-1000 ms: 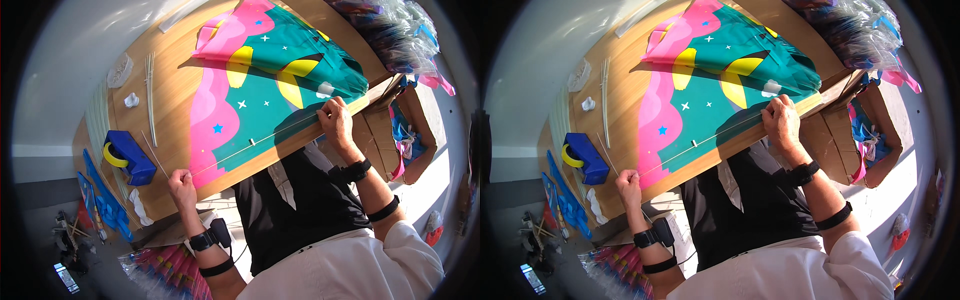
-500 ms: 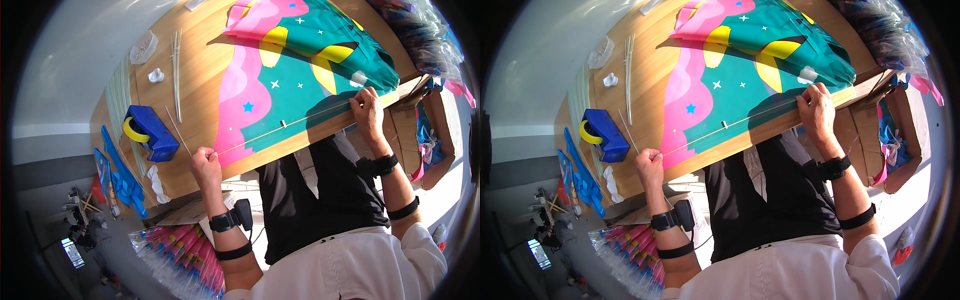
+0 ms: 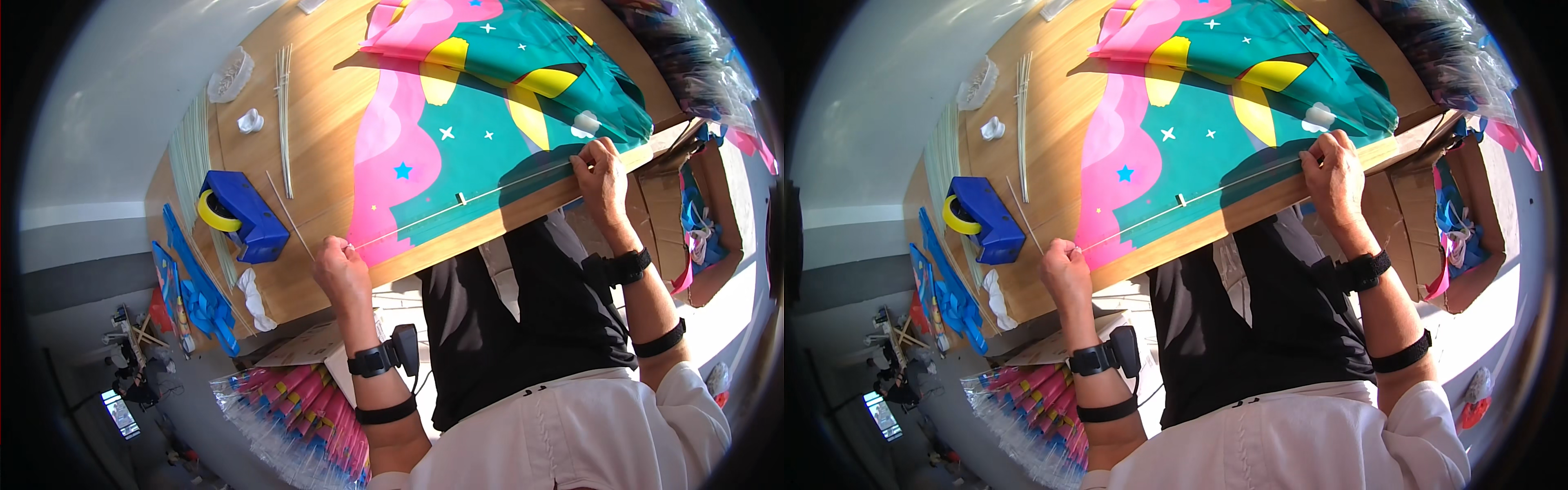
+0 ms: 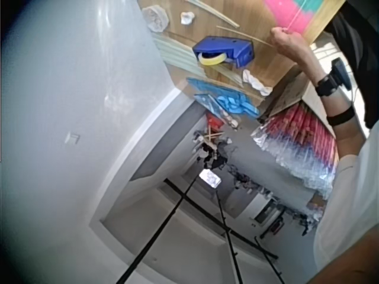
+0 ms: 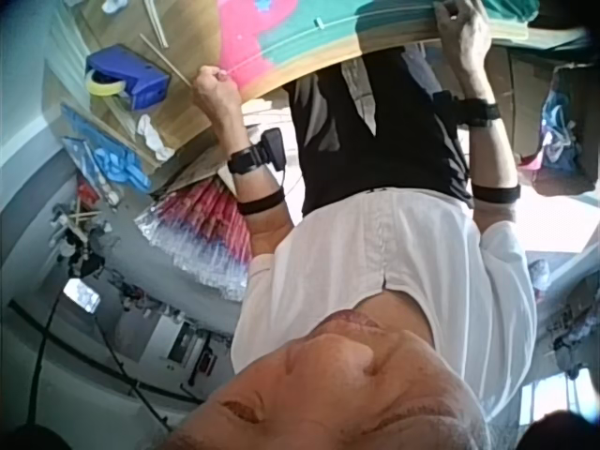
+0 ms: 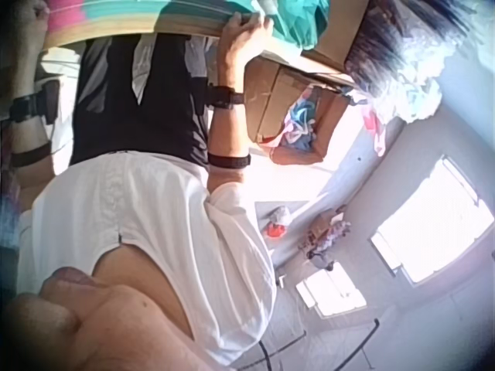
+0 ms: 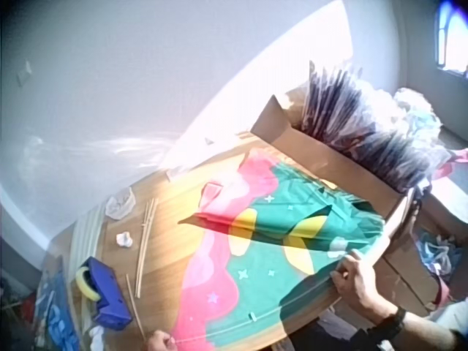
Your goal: Assembling a decorative kite by attaching wooden sticks to the fabric using adhesive tape.
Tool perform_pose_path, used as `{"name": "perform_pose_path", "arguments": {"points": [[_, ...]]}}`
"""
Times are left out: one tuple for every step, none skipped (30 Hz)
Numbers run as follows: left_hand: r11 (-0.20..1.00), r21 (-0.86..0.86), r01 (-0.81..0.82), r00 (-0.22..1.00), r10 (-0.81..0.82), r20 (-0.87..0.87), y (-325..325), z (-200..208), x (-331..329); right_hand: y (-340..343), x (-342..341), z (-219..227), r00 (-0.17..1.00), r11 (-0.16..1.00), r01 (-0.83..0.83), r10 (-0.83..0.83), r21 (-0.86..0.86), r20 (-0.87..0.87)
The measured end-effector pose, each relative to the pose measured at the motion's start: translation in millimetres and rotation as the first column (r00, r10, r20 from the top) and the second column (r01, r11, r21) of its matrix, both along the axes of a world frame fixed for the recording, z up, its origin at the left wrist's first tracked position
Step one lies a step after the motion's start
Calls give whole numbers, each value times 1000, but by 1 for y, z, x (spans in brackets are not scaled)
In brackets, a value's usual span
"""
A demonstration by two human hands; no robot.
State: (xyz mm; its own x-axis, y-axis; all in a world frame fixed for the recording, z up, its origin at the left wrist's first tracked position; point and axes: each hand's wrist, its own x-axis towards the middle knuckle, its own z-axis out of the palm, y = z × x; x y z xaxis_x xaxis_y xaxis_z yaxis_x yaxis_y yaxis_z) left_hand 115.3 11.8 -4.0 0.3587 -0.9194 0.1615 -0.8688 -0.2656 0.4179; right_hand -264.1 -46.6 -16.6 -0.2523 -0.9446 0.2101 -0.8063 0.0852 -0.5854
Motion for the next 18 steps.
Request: {"name": "perform_pose_path", "arguments": {"points": [[1000,-6,1,1000,-1,4,0,-1,0,0,0,0,1000,1000,1,-1,-2,0],[1000,-13,1,1000,-1,8,0,-2,0,0,0,0,1000,1000,2,-2,-4,1],[1000,-20,3,1000,-2,12,0,-2,0,0,0,0,1000,1000,2,-2,-4,-1],[1000,-19,-5,1000,5,-5,0,-1,-1,0,-1,0,1000,1000,1,-1,-5,-2],[1000,-19,-13,1000,13,-22,1,0,-3,0,-2,0,1000,1000,1,-1,-5,-5],[1000,-18,-22,999,21,-39,2,1,-4,0,-1,0,1000,1000,1,-1,1,0],[999,-23,-28,998,27,-50,2,-1,-3,0,-1,1,1000,1000,1,-1,8,4],[999,-28,-33,998,31,-61,2,-4,-1,-1,-1,2,1000,1000,2,-2,14,8],[999,-33,-40,997,38,-72,3,-5,1,-1,-1,2,1000,1000,2,-2,16,10],[998,-30,-51,995,48,-84,3,-5,1,-1,-1,2,1000,1000,1,-1,17,12],[998,-27,-61,994,58,-96,4,-4,2,-2,-1,2,1000,1000,1,-1,19,14],[997,-24,-70,992,67,-110,4,-5,1,-2,-1,1,1000,1000,3,-4,20,15],[996,-16,-87,988,84,-132,4,-6,1,-2,-1,0,1000,1000,6,-6,20,16],[995,-8,-103,983,101,-153,4,-7,1,-2,-1,0,1000,1000,8,-8,21,17],[993,1,-120,978,119,-174,4,-8,2,-3,-1,1,1000,1000,10,-11,24,18],[994,-6,-110,979,107,-172,4,-9,2,-3,-1,1,1000,1000,12,-13,27,18],[995,-13,-99,981,96,-170,4,-10,3,-3,-2,1,1000,999,14,-14,31,18],[996,-21,-89,982,84,-166,4,-11,4,-3,-2,1,1000,999,14,-15,32,25]]}}
